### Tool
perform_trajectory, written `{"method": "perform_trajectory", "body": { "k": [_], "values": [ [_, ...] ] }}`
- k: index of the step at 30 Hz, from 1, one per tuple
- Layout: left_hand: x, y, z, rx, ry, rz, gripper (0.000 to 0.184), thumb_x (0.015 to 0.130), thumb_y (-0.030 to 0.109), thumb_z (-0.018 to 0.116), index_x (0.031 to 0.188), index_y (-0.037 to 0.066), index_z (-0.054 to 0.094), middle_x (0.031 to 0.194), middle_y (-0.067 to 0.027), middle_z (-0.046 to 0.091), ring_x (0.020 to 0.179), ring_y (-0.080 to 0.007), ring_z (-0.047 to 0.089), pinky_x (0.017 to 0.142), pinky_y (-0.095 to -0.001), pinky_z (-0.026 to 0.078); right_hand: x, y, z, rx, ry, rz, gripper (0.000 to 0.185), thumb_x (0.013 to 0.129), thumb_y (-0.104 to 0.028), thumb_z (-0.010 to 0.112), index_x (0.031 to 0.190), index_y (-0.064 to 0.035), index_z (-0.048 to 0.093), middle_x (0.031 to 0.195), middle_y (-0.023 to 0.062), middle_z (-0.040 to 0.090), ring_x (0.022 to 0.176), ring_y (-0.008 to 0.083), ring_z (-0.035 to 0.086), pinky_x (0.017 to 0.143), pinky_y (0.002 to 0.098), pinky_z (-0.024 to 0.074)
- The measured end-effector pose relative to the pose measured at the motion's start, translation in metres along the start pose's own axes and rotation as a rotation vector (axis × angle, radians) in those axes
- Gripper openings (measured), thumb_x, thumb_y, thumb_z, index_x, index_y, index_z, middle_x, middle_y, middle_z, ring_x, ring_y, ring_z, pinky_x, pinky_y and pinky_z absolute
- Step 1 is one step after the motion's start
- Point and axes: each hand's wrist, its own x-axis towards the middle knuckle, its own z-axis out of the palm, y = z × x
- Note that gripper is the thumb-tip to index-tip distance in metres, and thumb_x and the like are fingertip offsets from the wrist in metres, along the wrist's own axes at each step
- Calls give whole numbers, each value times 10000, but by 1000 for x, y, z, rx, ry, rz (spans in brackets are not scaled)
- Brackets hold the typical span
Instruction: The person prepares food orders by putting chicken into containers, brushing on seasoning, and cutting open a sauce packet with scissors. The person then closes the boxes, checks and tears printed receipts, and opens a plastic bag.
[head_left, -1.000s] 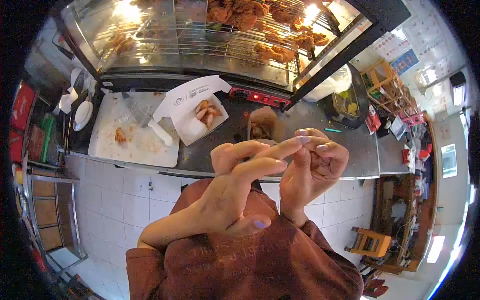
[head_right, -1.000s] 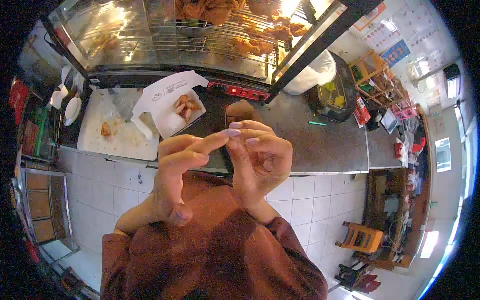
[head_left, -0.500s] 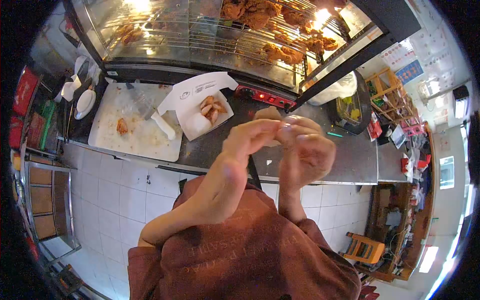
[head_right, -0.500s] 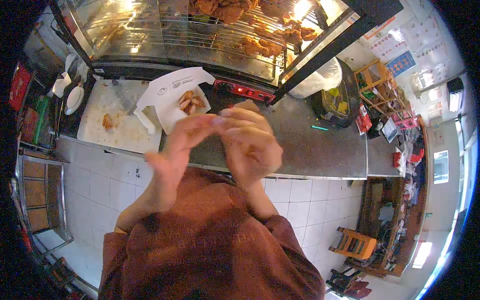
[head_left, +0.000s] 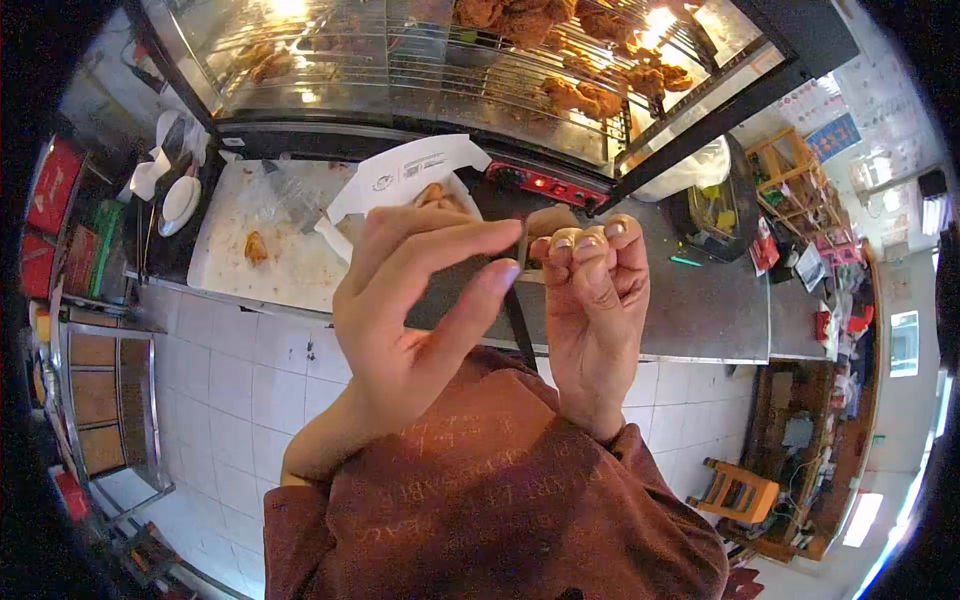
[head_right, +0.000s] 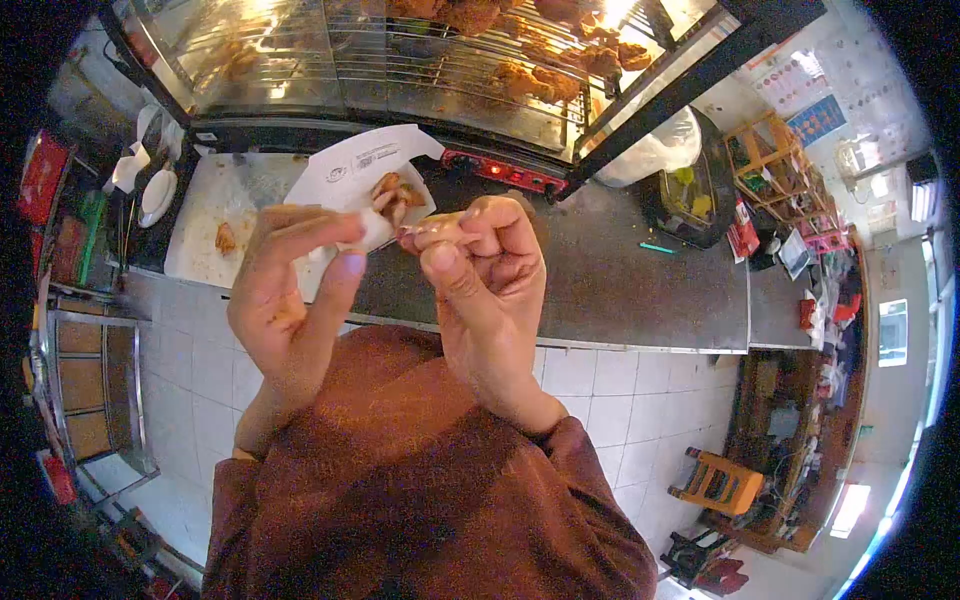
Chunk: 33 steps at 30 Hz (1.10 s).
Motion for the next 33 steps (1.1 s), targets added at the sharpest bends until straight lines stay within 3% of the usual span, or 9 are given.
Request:
{"method": "perform_trajectory", "body": {
  "k": [8,12,16,17,18,20,23,27,33],
  "values": [
    [20,7,-8,95,-128,70,91,703,62,662,788,46,637,707,-60,596,651,-170,547,611,-274,392,-1,6,2,-9,-13,56,236,761,39,606,921,-36,450,847,99,602,810,163,597,684,247,462],
    [4,-13,-37,9,-428,-221,220,848,191,526,803,1,627,731,-93,614,652,-200,571,583,-298,430,3,-1,-3,-153,-203,74,106,839,-114,549,857,-36,480,785,108,603,784,199,603,699,302,473],
    [-77,-63,-69,-210,-1014,-434,305,905,275,417,1061,75,586,1151,-146,519,1082,-256,472,928,-361,348,-32,10,-96,-491,-697,292,342,895,-305,441,935,12,564,853,133,615,860,271,575,830,401,422],
    [-122,-81,-85,-87,-1116,-612,367,897,295,423,1137,35,521,1232,-180,450,1171,-292,396,996,-348,273,-71,22,-135,-748,-702,570,379,903,-325,413,1034,7,542,956,134,593,924,293,542,857,400,398],
    [-166,-88,-100,-9,-967,-962,403,910,308,381,1186,28,467,1218,-191,458,1151,-315,409,986,-340,289,-117,21,-169,-1227,-715,611,392,913,-339,374,1033,-1,532,1023,167,552,938,293,527,849,358,401],
    [-277,-112,-146,399,-575,-1397,565,897,433,335,1142,-60,459,1132,-260,493,1103,-342,453,965,-351,320,-225,36,-286,-1312,-155,1082,388,907,-339,377,1037,-4,522,907,174,574,863,304,542,812,336,418],
    [-414,-139,-207,652,-769,-1723,616,881,484,325,1052,-77,517,1039,-247,547,1030,-340,503,894,-371,384,-279,24,-320,-1400,116,1283,367,890,-329,411,1009,-4,535,899,155,580,850,278,542,797,327,421],
    [-416,-134,-183,294,-362,-1843,581,879,465,356,1035,-64,538,1006,-217,568,985,-315,521,862,-368,402,-300,28,-334,-1352,193,1353,340,866,-315,457,971,-5,551,888,129,586,833,244,543,777,317,426],
    [-394,-132,-178,131,-226,-1860,527,875,437,401,1008,-45,569,956,-172,599,918,-277,549,813,-365,429,-286,30,-326,-1194,220,1342,304,831,-294,525,915,-7,575,873,91,596,807,191,544,747,300,433]
  ]
}}
